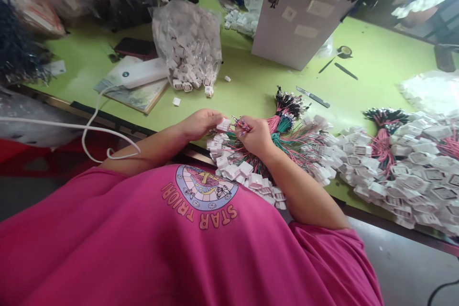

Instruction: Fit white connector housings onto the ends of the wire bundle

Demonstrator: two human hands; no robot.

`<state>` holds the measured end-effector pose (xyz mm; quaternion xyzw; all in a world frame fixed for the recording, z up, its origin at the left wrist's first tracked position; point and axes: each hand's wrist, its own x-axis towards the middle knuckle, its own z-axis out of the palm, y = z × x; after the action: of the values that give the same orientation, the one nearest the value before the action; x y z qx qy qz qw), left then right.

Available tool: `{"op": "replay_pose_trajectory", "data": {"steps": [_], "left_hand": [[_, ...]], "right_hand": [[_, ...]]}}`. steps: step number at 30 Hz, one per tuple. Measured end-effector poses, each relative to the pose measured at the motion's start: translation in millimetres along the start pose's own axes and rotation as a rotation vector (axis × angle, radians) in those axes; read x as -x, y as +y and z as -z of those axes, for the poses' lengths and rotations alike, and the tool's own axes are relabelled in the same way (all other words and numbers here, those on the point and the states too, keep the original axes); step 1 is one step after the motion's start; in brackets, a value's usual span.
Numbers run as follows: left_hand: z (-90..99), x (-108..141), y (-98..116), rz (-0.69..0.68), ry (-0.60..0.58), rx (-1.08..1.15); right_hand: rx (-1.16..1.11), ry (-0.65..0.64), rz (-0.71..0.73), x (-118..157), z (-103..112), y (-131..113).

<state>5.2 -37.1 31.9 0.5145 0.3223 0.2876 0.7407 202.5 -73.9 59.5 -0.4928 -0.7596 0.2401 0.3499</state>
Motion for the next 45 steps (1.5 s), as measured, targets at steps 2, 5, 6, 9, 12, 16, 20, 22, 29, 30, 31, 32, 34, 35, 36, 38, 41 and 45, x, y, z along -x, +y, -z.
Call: {"op": "replay_pose_trajectory", "data": {"steps": [2,5,6,9,12,16,20,22,29,30,31,32,34,35,36,38,41,45], "left_hand": [[1.2,0.0,-0.4,0.008,0.026,-0.001],[2.0,0.3,0.7,0.027,0.052,0.017],[1.9,0.4,1.4,0.03,0.048,0.019],[-0.1,1.1,4.8,0.036,0.039,0.004],[-4.6,1.8,9.4,0.056,0.032,-0.024],[-11.3,1.3,13.3,0.039,0.05,-0.126],[-12.4,3.7,13.8,-0.03,0.091,-0.308],[-11.5,10.3,16.3,-0.114,0.095,-0.465],[-23.9,47.0,24.4,-0.661,-0.101,-1.164],[-27.9,49.8,23.2,-0.736,-0.172,-1.193],[-31.8,51.6,22.0,-0.794,-0.245,-1.205],[-35.0,52.8,21.1,-0.833,-0.314,-1.205],[-37.5,53.5,21.8,-0.855,-0.423,-1.179],[-35.7,52.9,23.5,-0.848,-0.453,-1.155],[-31.3,51.2,25.9,-0.825,-0.451,-1.128],[-13.9,43.1,31.1,-0.732,-0.268,-1.088],[29.4,15.3,33.4,-0.525,0.305,-1.133],[85.5,-31.5,20.1,-0.355,0.419,-1.37]], "right_hand": [[0.027,0.027,0.042,0.9,-1.1,1.5],[0.066,0.066,0.103,1.9,-3.3,4.0],[0.076,0.068,0.111,2.0,-3.9,4.5],[0.101,0.049,0.111,2.0,-4.6,4.2],[0.115,0.016,0.127,1.9,-4.5,2.6],[0.128,-0.007,0.099,1.3,-5.9,2.5],[0.119,-0.022,-0.003,-0.9,-4.2,2.0],[0.056,-0.078,-0.078,-2.6,1.4,1.2],[-0.39,-0.296,-0.205,-12.3,22.7,6.5],[-0.431,-0.241,-0.247,-14.2,21.3,6.8],[-0.458,-0.195,-0.285,-16.0,18.6,6.4],[-0.469,-0.182,-0.312,-17.5,14.8,5.4],[-0.456,-0.254,-0.325,-19.2,6.5,2.6],[-0.451,-0.305,-0.319,-19.3,2.7,1.5],[-0.458,-0.343,-0.321,-18.8,-0.5,1.0],[-0.523,-0.344,-0.357,-16.9,-4.7,2.6],[-0.657,-0.284,-0.41,-14.2,-7.5,8.2],[-0.713,-0.244,-0.408,-13.5,-8.9,10.5]]}}
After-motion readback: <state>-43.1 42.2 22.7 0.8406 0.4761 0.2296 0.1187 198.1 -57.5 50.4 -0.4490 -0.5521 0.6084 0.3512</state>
